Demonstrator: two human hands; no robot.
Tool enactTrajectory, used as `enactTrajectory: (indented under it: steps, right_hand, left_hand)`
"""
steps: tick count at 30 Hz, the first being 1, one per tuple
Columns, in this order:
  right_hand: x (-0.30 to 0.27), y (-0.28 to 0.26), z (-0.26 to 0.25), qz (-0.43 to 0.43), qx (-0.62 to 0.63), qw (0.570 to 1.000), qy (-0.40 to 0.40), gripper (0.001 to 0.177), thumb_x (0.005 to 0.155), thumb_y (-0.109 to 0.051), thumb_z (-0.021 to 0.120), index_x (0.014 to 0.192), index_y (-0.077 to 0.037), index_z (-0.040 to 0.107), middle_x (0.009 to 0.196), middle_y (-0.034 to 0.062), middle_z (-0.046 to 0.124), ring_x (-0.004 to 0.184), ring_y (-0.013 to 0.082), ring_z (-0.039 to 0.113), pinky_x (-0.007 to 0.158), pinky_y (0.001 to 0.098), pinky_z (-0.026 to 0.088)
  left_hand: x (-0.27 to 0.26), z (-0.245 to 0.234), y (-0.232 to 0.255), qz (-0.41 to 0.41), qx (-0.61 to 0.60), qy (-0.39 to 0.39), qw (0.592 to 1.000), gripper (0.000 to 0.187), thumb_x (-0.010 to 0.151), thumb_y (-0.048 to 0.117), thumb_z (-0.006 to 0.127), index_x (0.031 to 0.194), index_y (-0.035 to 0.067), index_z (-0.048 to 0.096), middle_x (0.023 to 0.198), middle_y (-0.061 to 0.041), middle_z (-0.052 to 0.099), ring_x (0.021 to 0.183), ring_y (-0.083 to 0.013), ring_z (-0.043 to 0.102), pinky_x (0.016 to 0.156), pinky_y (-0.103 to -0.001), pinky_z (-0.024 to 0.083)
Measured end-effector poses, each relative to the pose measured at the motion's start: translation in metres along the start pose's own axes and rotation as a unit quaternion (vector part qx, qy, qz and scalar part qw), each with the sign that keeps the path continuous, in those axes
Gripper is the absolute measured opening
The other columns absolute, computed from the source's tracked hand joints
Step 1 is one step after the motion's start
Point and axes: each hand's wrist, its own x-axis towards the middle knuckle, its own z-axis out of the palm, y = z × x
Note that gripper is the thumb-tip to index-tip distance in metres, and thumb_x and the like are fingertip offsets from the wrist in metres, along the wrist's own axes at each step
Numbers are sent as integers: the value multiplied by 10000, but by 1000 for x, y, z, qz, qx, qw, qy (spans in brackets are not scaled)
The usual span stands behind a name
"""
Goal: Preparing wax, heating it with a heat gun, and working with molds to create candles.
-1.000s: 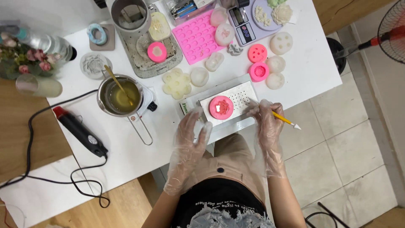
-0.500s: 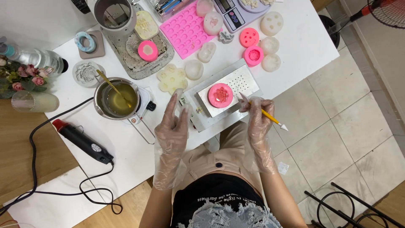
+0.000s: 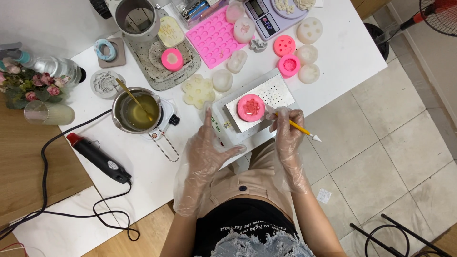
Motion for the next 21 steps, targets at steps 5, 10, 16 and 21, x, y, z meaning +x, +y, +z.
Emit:
enactTrajectory:
  steps: [5,10,16,21]
  right_hand:
    - [-5,3,1,-11,1,1000,-1,205,1083,-146,594,1010,-53,428,933,145,690,694,119,601,615,242,495]
    - [-4,-4,8,-11,-1,1000,1,194,1080,-156,597,1016,-46,451,959,135,684,748,122,634,630,243,513]
    - [-4,-6,14,24,-38,999,19,198,1077,-175,615,1016,-52,472,920,136,715,703,101,582,662,232,498]
    - [-4,-7,15,19,-57,998,18,203,1070,-189,612,1001,-54,476,896,134,731,710,100,595,668,235,510]
  left_hand:
    - [6,26,-12,185,55,69,979,1371,568,615,928,1615,116,198,1326,-236,523,1155,-413,543,931,-520,476]
    - [17,38,-8,233,11,77,969,1360,594,583,933,1633,126,182,1629,-316,219,1509,-495,265,1208,-571,315]
    - [27,61,-22,243,0,60,968,1391,592,574,934,1615,86,130,1654,-264,176,1525,-490,225,1237,-606,242]
    - [36,63,-24,174,-65,41,982,1219,742,469,916,1631,53,193,1682,-216,270,1544,-443,279,1247,-528,312]
